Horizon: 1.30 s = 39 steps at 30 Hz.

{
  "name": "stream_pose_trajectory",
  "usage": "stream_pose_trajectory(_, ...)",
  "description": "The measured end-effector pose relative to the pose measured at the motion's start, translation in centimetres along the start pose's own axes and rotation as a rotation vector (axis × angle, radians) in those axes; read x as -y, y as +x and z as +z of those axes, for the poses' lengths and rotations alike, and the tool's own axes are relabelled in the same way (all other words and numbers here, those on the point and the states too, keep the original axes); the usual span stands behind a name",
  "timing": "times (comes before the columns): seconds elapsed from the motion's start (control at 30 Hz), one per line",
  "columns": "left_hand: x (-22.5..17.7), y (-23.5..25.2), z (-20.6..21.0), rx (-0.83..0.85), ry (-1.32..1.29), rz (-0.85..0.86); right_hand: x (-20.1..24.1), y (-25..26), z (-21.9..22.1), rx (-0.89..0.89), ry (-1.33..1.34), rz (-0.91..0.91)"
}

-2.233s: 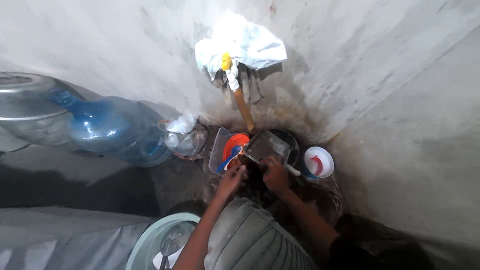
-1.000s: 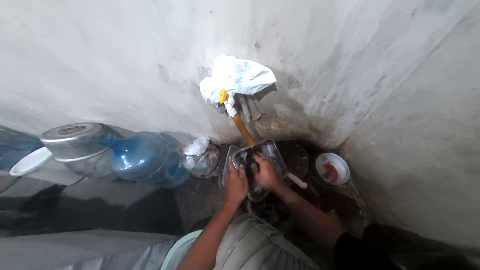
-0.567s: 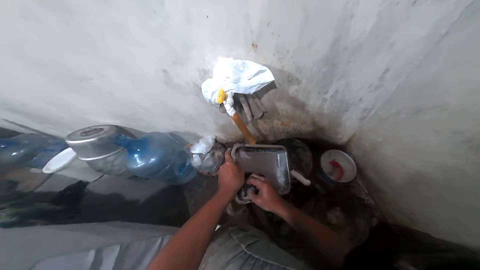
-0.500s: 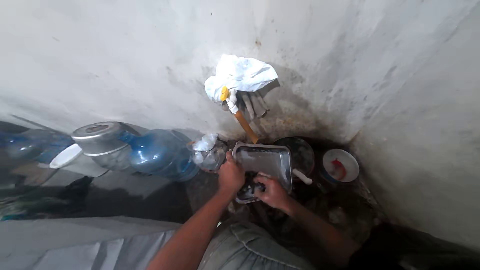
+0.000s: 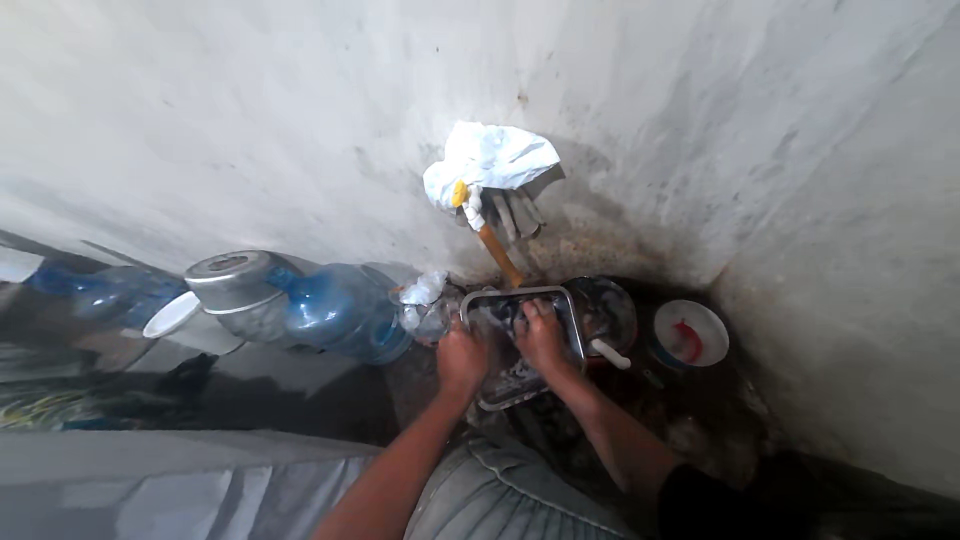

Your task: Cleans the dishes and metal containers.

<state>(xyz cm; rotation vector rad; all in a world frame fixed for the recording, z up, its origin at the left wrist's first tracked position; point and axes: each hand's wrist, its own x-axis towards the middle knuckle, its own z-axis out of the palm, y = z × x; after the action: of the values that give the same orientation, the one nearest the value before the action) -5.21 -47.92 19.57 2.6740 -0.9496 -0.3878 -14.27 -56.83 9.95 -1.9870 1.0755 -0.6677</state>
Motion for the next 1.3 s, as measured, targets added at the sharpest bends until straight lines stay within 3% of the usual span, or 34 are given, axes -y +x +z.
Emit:
stream_pose_trajectory(0.13,0.2,-0.1,0.4,-0.017,0.007,0.043,1.4,-1.9,2.2,-0.062,0.161,-0.238)
stream_pose_trajectory(0.23,0.7,0.0,0.7,-0.029,-0.024,0.057,0.8,-3.3,3.1,0.016,0.214,-0.374)
stream_pose_trajectory(0.37,1.1,0.0,0.5,-0.019,-0.044,0.048,-2.0,-5.2,1.2,0.351,0.166,-0.329)
stream_pose_trajectory(0.47,1.1,-0.3,0.5,0.011,-0.033,0.033,-4.6,-5.6,-1.6,0.421,-0.021,-0.200)
stream_pose_trajectory(0.53,1.0,-0.3,0.5,0.011,-0.022,0.042,-7.4,-5.5,-2.7,0.284,-0.162,-0.208)
stream_pose_trajectory(0.6,0.8,-0.4,0.3,0.017,-0.017,0.062,-9.6,-5.4,-3.9,0.005,-0.187,-0.300)
stream_pose_trajectory(0.7,-0.4,-0.9,-0.3,0.025,0.001,0.103,-8.9,-4.7,-7.1,-0.443,-0.022,-0.339)
stream_pose_trajectory(0.8,-2.5,-1.9,-1.5,0.064,0.041,0.194,-6.9,-2.8,-10.6,-0.594,0.058,-0.514)
stream_pose_trajectory(0.93,-7.5,-3.6,-3.7,0.071,0.083,0.359,-1.3,0.2,-14.6,-0.325,-0.013,-0.779)
stream_pose_trajectory(1.07,-11.3,-4.0,-4.8,0.058,0.075,0.395,4.4,2.4,-16.8,-0.097,-0.279,-0.789)
stream_pose_trajectory(1.2,-10.3,-3.7,-4.1,-0.042,0.009,0.434,6.7,4.0,-17.8,0.041,-0.494,-0.909)
stream_pose_trajectory(1.3,-9.1,-3.7,-4.2,-0.061,-0.046,0.451,6.1,4.4,-17.7,0.098,-0.391,-0.910)
